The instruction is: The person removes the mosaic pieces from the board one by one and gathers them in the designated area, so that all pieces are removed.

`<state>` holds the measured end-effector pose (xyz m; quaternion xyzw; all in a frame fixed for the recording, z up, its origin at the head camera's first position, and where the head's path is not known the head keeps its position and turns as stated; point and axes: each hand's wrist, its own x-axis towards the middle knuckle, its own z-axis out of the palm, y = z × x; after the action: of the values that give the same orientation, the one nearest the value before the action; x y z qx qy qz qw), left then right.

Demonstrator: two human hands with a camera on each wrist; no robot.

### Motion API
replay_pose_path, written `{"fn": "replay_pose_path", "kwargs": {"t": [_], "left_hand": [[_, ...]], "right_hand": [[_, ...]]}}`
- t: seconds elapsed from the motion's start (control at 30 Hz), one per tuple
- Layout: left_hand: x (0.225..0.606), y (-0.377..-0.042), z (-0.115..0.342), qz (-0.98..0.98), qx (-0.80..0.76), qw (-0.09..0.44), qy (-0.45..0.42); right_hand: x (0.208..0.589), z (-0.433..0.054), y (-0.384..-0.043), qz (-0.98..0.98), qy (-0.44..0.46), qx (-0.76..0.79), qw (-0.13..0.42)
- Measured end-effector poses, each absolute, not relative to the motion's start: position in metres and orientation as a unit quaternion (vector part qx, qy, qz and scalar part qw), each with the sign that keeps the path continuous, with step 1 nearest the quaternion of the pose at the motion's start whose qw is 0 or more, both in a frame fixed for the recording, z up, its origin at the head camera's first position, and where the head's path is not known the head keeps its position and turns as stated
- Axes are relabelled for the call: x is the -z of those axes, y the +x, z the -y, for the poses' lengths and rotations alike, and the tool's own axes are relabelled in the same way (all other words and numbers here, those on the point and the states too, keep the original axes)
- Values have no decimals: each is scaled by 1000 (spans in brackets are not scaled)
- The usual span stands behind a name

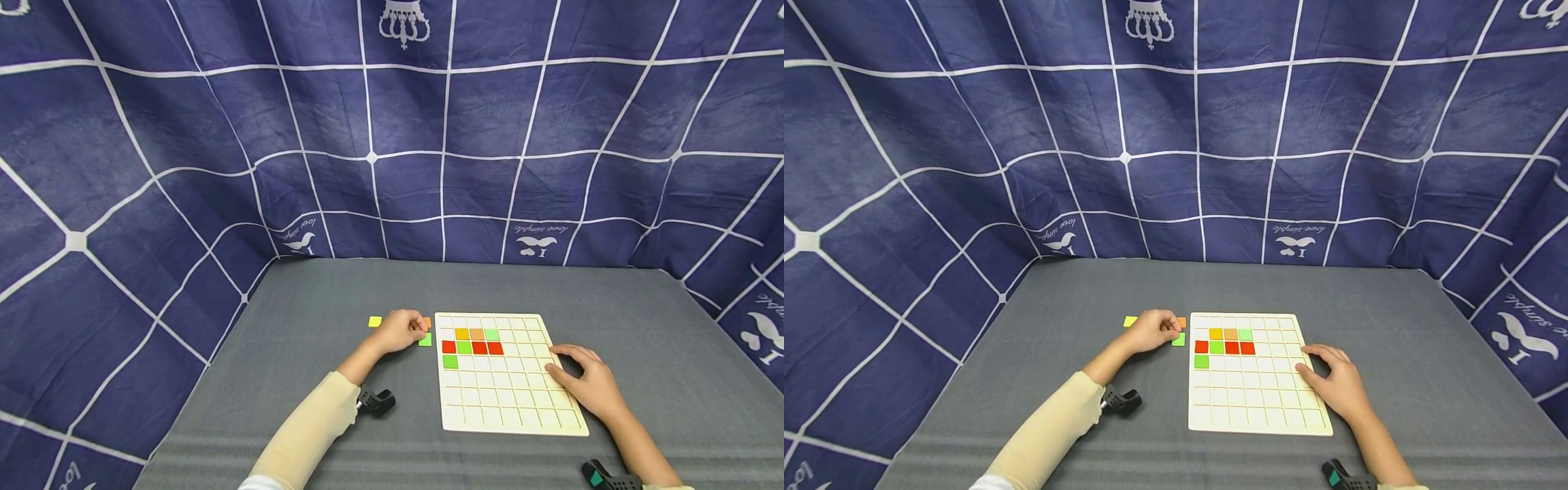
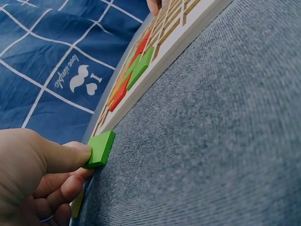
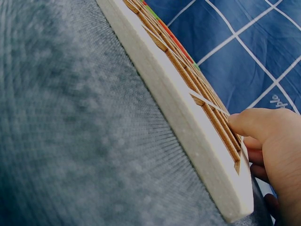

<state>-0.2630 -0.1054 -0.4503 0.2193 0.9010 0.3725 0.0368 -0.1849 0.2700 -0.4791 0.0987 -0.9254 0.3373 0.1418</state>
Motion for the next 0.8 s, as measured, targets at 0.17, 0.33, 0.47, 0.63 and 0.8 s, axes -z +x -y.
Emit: {"fn": "replay_pose_path", "kwargs": {"t": [0.17,0.33,0.47,0.63,0.8], "left_hand": [[454,-263,105,-907,-361,29,217],[455,-262,104,-909,-352,13,222],[456,-261,105,-910,-347,7,226],[456,-258,105,-909,-347,0,230],[456,-256,104,-910,-343,-6,231]], "right_hand": [[479,-270,-185,925,99,-337,143],[479,-271,-185,926,98,-336,142],[479,-271,-185,927,97,-334,140],[479,-271,-185,928,96,-333,140],[480,-271,-185,928,96,-332,140]]}}
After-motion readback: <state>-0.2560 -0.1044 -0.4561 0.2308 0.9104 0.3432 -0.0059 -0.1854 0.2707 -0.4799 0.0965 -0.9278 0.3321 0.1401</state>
